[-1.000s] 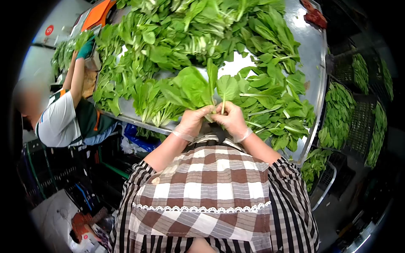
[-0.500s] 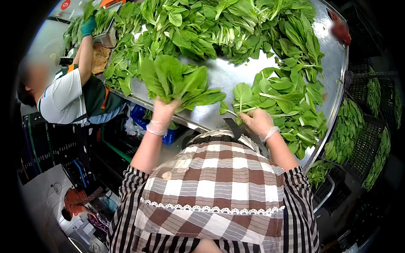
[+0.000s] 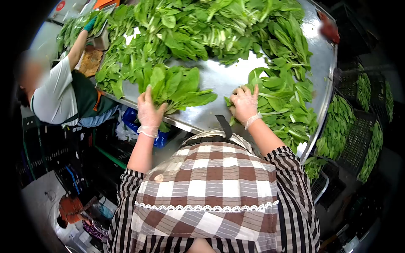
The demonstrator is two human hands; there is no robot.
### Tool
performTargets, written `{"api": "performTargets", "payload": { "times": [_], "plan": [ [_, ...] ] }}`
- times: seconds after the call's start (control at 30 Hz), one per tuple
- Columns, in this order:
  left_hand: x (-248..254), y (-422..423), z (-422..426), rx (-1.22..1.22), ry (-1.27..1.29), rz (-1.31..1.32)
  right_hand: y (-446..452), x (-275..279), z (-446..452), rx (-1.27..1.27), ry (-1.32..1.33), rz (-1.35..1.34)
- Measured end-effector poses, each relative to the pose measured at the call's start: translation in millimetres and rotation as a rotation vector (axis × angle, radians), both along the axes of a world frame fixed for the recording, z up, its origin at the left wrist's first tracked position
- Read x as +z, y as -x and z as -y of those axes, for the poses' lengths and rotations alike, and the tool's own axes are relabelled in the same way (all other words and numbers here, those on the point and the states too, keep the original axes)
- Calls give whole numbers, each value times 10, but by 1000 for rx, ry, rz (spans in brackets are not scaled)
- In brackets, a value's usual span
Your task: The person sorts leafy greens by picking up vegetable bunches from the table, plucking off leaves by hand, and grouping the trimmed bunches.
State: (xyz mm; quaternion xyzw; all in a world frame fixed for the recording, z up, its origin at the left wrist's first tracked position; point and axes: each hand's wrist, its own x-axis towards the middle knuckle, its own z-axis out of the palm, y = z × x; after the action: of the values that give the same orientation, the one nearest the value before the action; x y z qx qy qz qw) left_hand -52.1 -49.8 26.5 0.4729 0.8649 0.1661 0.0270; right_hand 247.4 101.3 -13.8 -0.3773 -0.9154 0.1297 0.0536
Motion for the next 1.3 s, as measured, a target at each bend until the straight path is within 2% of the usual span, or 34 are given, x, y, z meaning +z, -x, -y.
{"api": "performTargets", "payload": {
  "times": [0.1, 0.27, 0.47, 0.7, 0.83, 1.0, 1.1, 1.2, 1.3],
  "plan": [
    [-98, -39, -32, 34, -18, 228, -272, -21, -14, -65, 23, -38],
    [-473, 158, -14, -36, -155, 171, -522, -55, 182, -92, 32, -66],
    [-288, 128, 98, 34, -182, 288, -551, 16, 176, -87, 99, 14],
    [-97, -55, 73, -78, -464, 308, -293, 261, 51, -103, -33, -236],
    [22, -371, -234, -223, -473, 477, -42, 353, -414, -225, 161, -511],
    [49, -838, -422, -381, -405, 651, 288, 568, -1302, -492, 109, -858],
    [118, -1004, -452, -452, -411, 704, 428, 857, -1697, -640, -34, -699],
    [141, -1024, -467, -505, -399, 737, 489, 988, -1880, -725, 36, -576],
    [177, -1004, -533, -521, -423, 783, 406, 967, -1749, -664, 215, -834]
  ]
}}
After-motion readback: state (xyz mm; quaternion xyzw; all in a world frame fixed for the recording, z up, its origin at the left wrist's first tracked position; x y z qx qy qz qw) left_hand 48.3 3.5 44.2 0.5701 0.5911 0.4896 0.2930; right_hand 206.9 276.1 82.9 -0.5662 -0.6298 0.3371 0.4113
